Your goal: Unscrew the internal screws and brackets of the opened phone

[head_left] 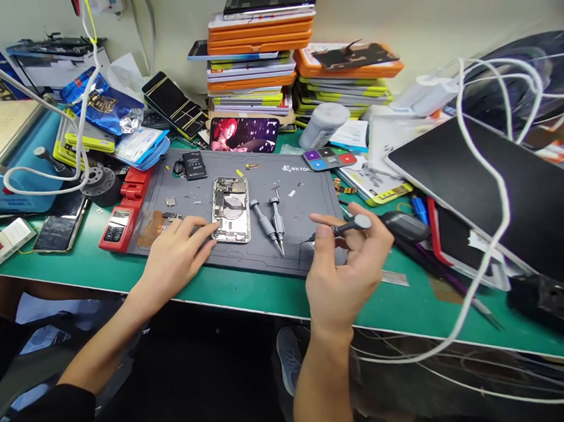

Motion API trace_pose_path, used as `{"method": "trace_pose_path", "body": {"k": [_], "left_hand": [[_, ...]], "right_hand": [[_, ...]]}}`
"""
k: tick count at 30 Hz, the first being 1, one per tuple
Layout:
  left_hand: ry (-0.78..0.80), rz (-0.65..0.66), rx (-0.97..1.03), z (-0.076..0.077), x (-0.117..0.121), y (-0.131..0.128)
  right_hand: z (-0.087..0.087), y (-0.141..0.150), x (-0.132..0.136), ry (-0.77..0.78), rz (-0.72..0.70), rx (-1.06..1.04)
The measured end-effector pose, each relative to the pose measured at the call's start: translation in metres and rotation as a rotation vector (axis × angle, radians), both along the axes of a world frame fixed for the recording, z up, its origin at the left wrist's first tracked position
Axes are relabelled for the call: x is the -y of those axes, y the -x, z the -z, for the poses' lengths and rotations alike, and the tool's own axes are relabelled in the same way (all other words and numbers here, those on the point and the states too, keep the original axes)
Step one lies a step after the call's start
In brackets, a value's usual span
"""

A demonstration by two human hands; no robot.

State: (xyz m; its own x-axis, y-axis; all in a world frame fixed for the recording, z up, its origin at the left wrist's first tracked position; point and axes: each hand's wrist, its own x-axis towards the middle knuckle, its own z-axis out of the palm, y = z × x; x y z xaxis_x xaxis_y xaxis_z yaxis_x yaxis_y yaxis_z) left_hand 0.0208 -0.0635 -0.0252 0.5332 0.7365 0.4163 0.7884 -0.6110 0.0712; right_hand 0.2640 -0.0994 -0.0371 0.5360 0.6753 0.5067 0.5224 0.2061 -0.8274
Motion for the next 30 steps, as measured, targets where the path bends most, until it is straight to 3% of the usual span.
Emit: {"method": "trace_pose_path", "body": {"k": [9, 19, 22, 25, 30], "left_hand": [[-0.009, -0.008, -0.016, 0.001, 0.0, 0.0], [0.04, -0.027, 0.002, 0.001, 0.002, 0.002], [0.044, -0.017, 0.014, 0.0, 0.002, 0.004], [0.053, -0.011, 0.039, 0.001, 0.001, 0.005], [0.054, 0.007, 0.047, 0.004, 0.001, 0.007]], "right_hand": [[0.0, 0.0, 0.001, 0.018, -0.023, -0.007], [0.002, 0.002, -0.001, 0.015, 0.108, 0.006], [-0.001, 0.005, -0.002, -0.082, 0.149, -0.07], [-0.006, 0.007, -0.002, -0.175, 0.084, -0.201], [-0.009, 0.016, -0.001, -0.106, -0.118, -0.379]]}}
